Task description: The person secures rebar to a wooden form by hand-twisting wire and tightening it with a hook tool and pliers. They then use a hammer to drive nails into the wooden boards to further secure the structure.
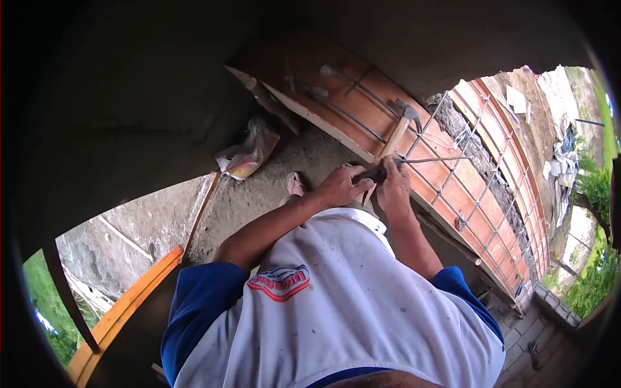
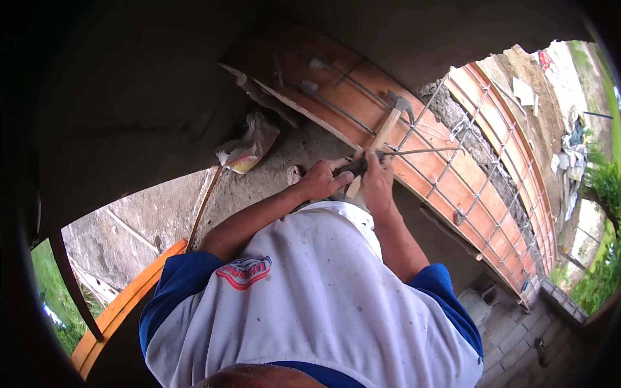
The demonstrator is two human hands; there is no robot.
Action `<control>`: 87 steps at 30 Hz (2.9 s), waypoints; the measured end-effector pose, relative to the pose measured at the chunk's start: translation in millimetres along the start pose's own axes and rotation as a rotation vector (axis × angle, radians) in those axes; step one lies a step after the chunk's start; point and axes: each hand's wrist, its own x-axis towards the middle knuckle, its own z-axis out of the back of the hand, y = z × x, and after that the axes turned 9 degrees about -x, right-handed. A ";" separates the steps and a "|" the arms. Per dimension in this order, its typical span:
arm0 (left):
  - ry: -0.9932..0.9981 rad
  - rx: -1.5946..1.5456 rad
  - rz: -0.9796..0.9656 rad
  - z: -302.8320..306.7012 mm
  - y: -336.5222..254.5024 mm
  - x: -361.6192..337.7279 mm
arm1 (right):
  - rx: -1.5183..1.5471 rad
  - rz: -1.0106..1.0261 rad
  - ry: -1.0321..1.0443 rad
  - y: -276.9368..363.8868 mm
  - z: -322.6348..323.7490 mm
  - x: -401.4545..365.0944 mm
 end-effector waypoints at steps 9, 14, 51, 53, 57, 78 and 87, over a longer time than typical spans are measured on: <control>0.097 0.307 0.517 -74.5 72.4 50.7 | -1.375 0.060 -0.751 19.3 324.3 87.1; -0.113 -0.447 0.700 -117.2 58.8 51.1 | -1.511 -0.033 -0.641 10.2 420.0 95.3; -1.019 -0.103 0.413 21.0 43.4 -102.1 | -1.725 0.872 0.260 -85.6 -150.2 266.4; -0.977 -0.101 0.461 26.6 50.3 -112.3 | -1.861 0.779 0.234 -82.4 -152.0 259.6; -0.866 -0.152 0.544 33.2 45.2 -122.0 | -1.847 0.647 0.403 -83.5 -134.4 267.9; -0.752 -0.097 0.651 40.2 35.5 -105.3 | -1.476 1.104 0.535 -14.1 -119.0 359.9; -0.690 -0.138 0.637 70.9 4.6 -59.2 | -1.694 1.002 0.528 -32.5 -122.9 392.2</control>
